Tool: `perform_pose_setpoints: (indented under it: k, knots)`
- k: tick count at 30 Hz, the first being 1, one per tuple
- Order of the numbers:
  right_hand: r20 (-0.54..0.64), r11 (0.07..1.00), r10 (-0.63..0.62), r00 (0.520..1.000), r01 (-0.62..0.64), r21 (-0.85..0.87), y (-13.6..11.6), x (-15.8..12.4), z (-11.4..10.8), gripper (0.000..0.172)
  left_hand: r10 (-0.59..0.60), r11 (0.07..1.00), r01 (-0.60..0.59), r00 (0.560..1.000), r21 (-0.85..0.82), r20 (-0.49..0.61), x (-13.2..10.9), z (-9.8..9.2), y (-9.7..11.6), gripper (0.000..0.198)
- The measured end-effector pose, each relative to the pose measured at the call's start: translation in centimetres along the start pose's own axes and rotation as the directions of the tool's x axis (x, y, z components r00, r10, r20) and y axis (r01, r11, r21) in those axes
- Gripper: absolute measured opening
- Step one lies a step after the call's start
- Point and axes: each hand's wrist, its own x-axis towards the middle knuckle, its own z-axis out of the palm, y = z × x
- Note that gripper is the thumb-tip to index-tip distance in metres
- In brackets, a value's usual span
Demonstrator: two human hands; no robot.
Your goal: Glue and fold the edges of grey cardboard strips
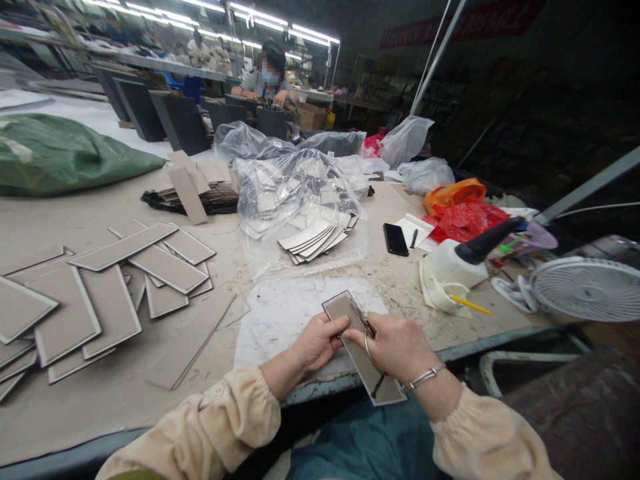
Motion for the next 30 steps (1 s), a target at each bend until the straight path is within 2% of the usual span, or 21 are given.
perform_pose_setpoints:
  k: [9, 14, 16, 19, 22, 24, 27, 30]
  knots:
    - [-0.039, 0.999, -0.002, 0.999, 0.004, 0.055, 0.1, -0.2, 0.2, 0.049, -0.006, 0.999, 0.007, 1.0, -0.034, 0.022, 0.0, 0.2, -0.1, 0.033]
    - [-0.076, 0.962, 0.12, 0.99, -0.097, 0.256, 2.6, 0.0, 0.3, 0.051, 0.001, 0.997, -0.004, 0.999, -0.076, -0.033, 0.2, 0.0, 0.5, 0.036]
    - [-0.045, 0.936, 0.201, 0.978, -0.179, 0.303, 4.5, 0.0, 1.2, 0.049, -0.003, 0.995, -0.003, 0.998, -0.097, -0.067, 0.3, -0.3, 0.6, 0.034]
    - [0.048, 0.912, 0.321, 0.946, -0.323, 0.252, 7.7, 0.1, 3.6, 0.048, -0.016, 0.996, 0.006, 0.994, -0.089, -0.108, 0.6, -0.6, 0.8, 0.032]
    - [0.109, 0.907, 0.369, 0.923, -0.383, 0.174, 10.0, 0.2, 6.0, 0.053, -0.001, 0.999, -0.007, 0.989, -0.049, -0.15, 0.8, -0.7, 0.9, 0.033]
    - [0.107, 0.904, 0.394, 0.913, -0.406, 0.137, 10.7, 0.3, 7.0, 0.055, 0.018, 0.999, -0.024, 0.984, -0.029, -0.175, 1.0, -0.8, 0.9, 0.032]
    - [-0.024, 0.921, 0.363, 0.931, -0.355, 0.157, 9.9, 0.4, 7.2, 0.047, 0.032, 0.999, -0.037, 0.975, -0.016, -0.22, 1.2, -0.9, 1.1, 0.029]
    - [-0.236, 0.927, 0.187, 0.954, -0.092, 0.363, 7.3, 0.2, 6.7, 0.035, 0.019, 1.0, -0.024, 0.966, -0.015, -0.256, 1.5, -1.0, 1.1, 0.028]
